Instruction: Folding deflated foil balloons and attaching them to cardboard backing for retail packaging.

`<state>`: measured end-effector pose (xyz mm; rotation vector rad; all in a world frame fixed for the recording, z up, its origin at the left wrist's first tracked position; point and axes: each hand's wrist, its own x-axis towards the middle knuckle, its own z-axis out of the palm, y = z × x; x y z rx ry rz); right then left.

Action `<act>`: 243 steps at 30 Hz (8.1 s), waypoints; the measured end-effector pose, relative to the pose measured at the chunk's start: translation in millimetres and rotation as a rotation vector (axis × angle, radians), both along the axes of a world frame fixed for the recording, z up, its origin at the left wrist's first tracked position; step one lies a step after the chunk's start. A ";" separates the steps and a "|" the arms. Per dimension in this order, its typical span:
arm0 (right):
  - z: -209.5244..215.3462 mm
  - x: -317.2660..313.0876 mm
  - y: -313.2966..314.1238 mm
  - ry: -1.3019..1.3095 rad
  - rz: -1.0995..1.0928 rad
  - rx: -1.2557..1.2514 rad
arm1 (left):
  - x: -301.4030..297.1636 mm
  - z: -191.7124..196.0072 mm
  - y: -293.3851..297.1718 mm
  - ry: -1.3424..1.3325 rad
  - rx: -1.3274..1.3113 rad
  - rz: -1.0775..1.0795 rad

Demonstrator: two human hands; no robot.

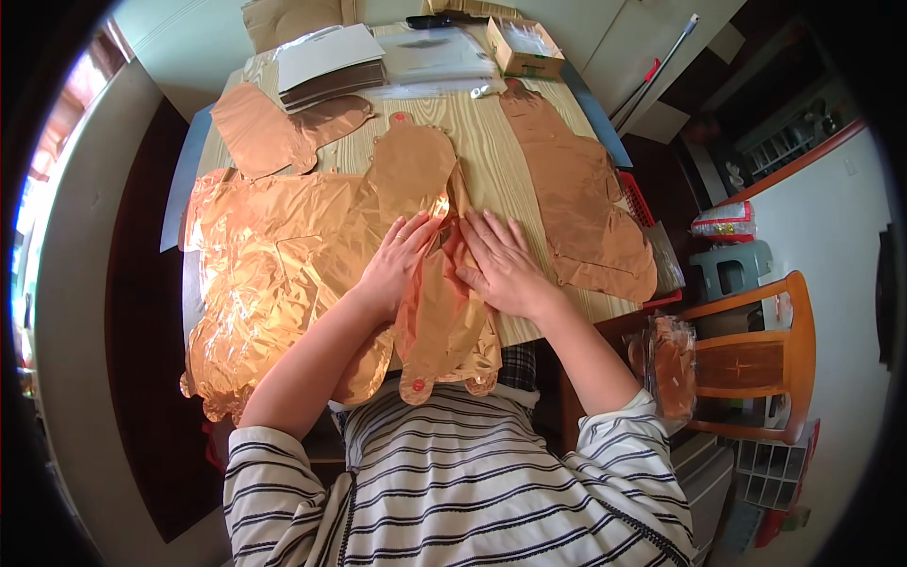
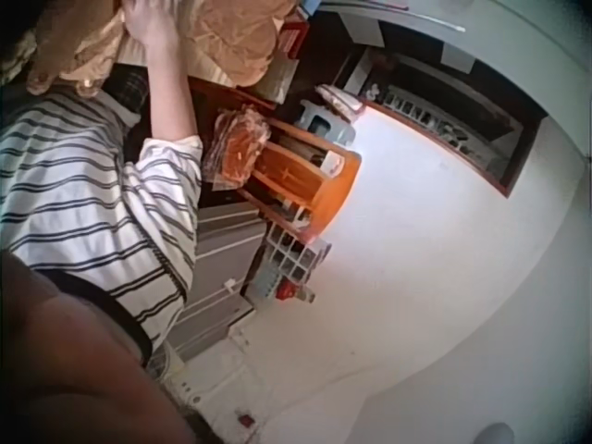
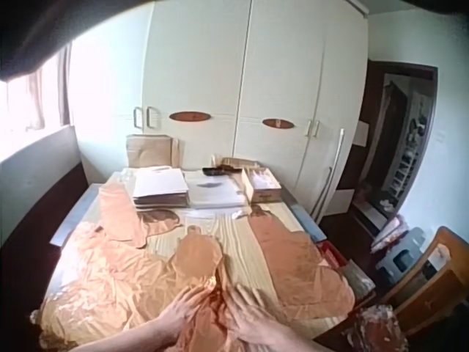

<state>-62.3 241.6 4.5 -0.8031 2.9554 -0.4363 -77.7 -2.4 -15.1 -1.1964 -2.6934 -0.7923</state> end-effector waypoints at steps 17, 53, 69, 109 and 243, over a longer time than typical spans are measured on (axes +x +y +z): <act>1.4 0.3 -1.0 0.008 0.016 0.149 | -70.3 17.1 46.5 0.228 0.001 -0.034; 6.8 -20.7 2.2 -0.049 0.020 0.079 | -58.4 -8.1 1.2 0.285 0.138 0.524; 5.3 -19.9 -0.4 -0.028 0.059 0.097 | -61.1 0.1 -1.8 0.315 0.090 0.440; 9.6 53.1 15.3 0.010 0.154 0.041 | 25.4 91.7 -28.0 -0.155 0.318 0.454; 13.9 -26.7 2.3 0.251 0.069 -0.447 | -323.4 47.6 -196.0 0.382 -0.358 0.544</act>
